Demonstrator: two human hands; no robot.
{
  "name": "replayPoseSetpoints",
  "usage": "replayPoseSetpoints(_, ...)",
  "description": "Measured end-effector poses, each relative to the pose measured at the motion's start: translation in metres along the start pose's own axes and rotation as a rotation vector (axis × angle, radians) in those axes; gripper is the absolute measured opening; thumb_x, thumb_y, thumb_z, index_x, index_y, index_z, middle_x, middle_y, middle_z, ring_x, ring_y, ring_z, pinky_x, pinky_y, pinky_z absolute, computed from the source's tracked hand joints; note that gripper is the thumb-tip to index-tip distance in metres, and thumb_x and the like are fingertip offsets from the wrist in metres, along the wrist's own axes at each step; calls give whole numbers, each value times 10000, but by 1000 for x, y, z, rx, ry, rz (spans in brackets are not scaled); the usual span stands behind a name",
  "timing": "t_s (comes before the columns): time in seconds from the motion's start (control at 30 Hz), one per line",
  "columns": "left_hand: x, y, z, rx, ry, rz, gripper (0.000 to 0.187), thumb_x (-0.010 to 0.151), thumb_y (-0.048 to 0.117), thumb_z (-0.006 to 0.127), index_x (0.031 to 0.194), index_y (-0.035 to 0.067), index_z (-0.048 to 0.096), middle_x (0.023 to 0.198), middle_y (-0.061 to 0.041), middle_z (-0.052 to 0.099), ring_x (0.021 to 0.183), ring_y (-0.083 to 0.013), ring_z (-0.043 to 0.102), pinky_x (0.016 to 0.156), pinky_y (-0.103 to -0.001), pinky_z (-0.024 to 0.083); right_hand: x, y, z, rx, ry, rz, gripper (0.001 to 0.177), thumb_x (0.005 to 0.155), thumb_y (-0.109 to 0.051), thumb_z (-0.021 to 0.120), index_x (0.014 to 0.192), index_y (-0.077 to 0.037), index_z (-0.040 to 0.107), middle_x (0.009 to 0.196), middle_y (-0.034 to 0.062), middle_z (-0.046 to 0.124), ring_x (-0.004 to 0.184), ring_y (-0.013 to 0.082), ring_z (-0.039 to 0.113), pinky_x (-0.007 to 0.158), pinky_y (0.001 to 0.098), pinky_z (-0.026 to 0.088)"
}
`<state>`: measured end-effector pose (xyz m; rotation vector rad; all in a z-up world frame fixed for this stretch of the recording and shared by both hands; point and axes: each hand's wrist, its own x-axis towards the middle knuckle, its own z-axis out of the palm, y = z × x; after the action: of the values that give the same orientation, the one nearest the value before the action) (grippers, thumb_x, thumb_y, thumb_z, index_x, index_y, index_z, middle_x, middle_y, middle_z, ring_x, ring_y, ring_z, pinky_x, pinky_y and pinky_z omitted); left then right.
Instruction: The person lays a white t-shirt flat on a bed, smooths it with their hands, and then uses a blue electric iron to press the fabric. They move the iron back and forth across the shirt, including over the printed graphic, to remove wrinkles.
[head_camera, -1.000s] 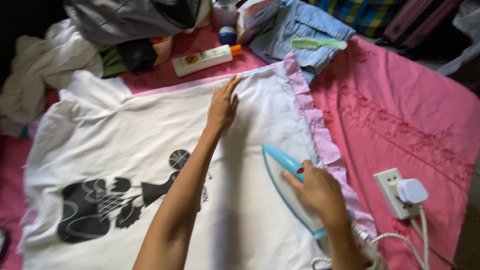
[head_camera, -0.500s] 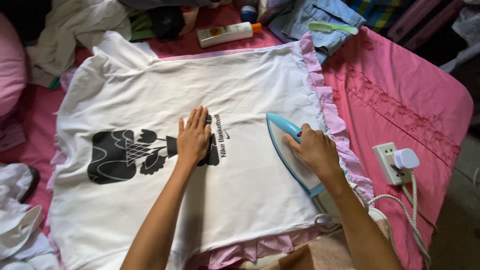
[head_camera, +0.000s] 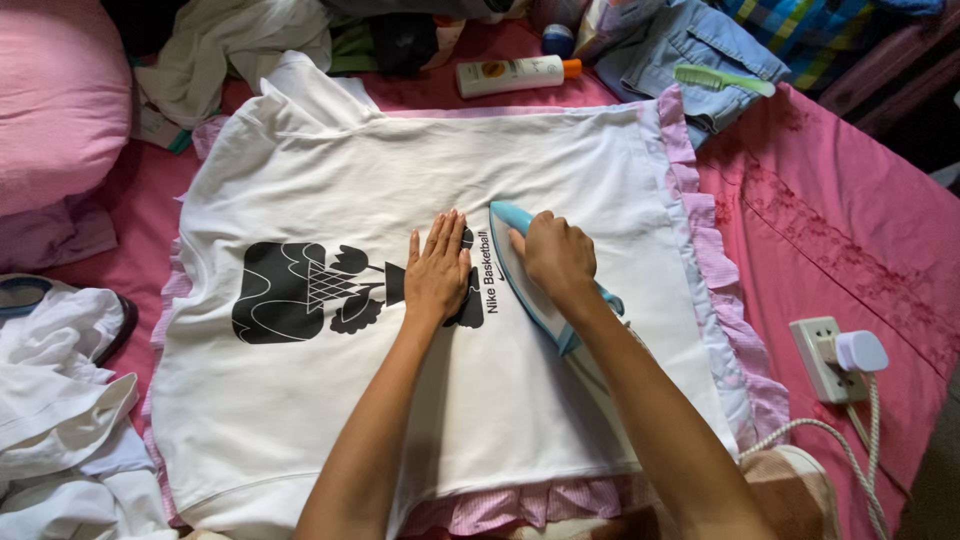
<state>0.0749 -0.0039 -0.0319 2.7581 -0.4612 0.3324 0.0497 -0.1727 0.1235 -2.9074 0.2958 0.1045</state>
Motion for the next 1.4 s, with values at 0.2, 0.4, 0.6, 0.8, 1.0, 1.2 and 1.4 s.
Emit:
replayPoseSetpoints(0.2,-2,1,-3,1,29,-8,596,1059,366,299,1626,187,249,1689,36,242,1555,-118,191,1276,-448,93,37,-13,-3,11,-4,-21,459,943,-445,683,1033,4,716,1042,232,732,976,405,723,847,492,572)
replayPoseSetpoints(0.4,-2,-1,-4,-7,27,-15,601,1048,364,296,1622,191,251,1687,41,241,1548,-109,184,1272,-442,85,19,-8,2,-36,-45,-3,477,921,-459,713,1041,3,705,986,231,738,935,383,744,809,480,591)
replayPoseSetpoints(0.6,-3,1,1,7,17,-20,606,1043,364,291,1621,191,234,1687,49,229,1548,-105,178,1272,-436,78,37,-14,8,-30,13,41,466,912,-459,726,1026,-7,718,965,206,752,906,367,756,782,467,603)
replayPoseSetpoints(0.8,-5,5,-5,-14,7,-24,607,1043,356,292,1625,194,230,1688,43,224,1548,-111,175,1267,-443,77,43,-14,8,-53,47,6,471,909,-459,733,1028,-3,720,991,223,735,911,386,737,771,468,593)
replayPoseSetpoints(1.0,-3,-2,0,-1,25,-24,605,1045,354,301,1624,192,232,1690,42,227,1552,-104,179,1273,-444,81,36,-11,18,-47,33,22,488,915,-441,725,1060,25,699,968,213,751,882,367,759,744,451,613)
replayPoseSetpoints(1.2,-2,-2,2,-14,4,-27,608,1037,356,305,1619,195,233,1684,45,227,1544,-105,171,1267,-450,75,59,-21,9,-33,42,52,473,923,-435,724,1044,22,714,981,222,750,897,371,756,762,453,609)
replayPoseSetpoints(1.4,-1,-1,3,-14,15,-26,610,1037,358,311,1619,195,235,1686,42,230,1547,-106,169,1266,-453,74,44,-8,15,-32,76,43,478,906,-425,737,1065,24,707,1019,227,741,937,395,736,791,475,590)
